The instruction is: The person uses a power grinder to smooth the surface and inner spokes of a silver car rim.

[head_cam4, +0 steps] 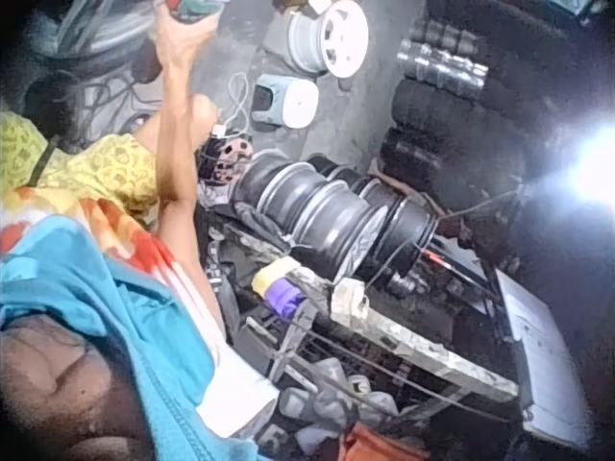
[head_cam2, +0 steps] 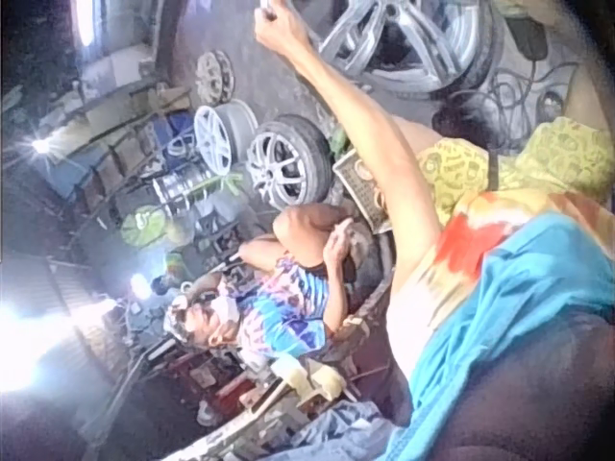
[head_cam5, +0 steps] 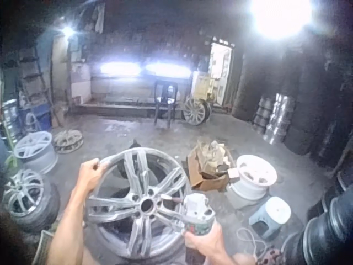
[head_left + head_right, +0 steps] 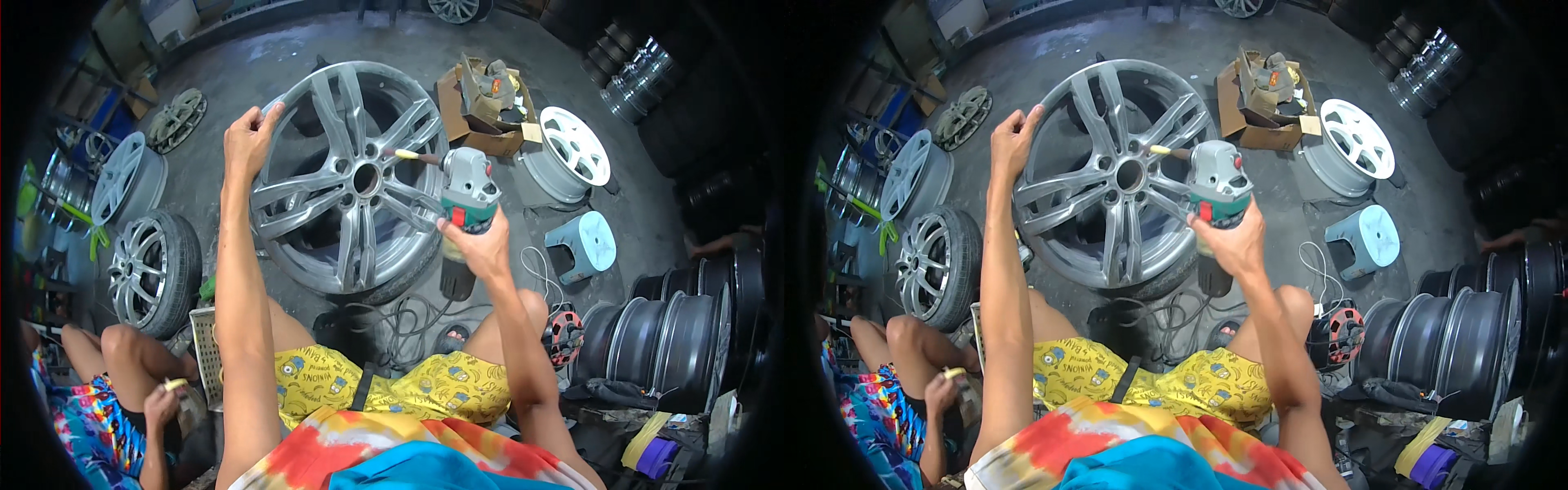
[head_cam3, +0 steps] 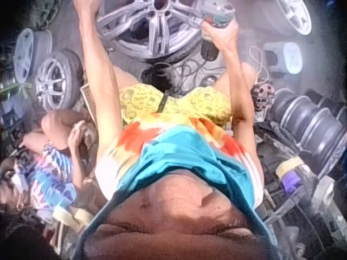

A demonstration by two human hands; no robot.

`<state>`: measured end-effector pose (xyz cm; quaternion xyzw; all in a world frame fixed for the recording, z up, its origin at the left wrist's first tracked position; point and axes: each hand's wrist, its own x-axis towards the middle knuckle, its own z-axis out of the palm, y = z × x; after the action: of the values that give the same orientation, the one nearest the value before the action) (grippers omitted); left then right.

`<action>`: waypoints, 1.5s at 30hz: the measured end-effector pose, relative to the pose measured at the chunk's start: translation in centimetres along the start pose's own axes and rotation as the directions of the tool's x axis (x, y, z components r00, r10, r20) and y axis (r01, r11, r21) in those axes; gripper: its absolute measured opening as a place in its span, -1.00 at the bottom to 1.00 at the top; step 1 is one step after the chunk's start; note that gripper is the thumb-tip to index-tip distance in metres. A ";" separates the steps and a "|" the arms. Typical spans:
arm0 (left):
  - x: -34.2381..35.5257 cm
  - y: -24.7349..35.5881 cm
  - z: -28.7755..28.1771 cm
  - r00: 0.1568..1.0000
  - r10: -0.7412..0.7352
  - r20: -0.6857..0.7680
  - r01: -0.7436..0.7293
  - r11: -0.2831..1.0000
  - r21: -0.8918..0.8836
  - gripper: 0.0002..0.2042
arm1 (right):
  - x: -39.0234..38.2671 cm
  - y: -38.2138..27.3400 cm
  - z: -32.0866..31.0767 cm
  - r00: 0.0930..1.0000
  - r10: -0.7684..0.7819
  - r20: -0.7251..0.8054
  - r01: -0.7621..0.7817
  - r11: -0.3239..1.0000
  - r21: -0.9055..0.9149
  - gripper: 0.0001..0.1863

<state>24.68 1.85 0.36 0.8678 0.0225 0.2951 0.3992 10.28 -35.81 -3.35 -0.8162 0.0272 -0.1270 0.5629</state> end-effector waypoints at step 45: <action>0.2 -1.9 0.5 0.999 0.002 0.045 -0.001 1.000 -0.025 -0.43 | 4.4 6.0 6.7 0.998 0.063 -0.010 -0.063 0.997 -0.048 -0.23</action>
<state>25.47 2.86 -1.13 0.8692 0.0092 0.2761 0.4101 16.75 -32.75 -10.36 -0.8277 0.0583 -0.1122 0.5468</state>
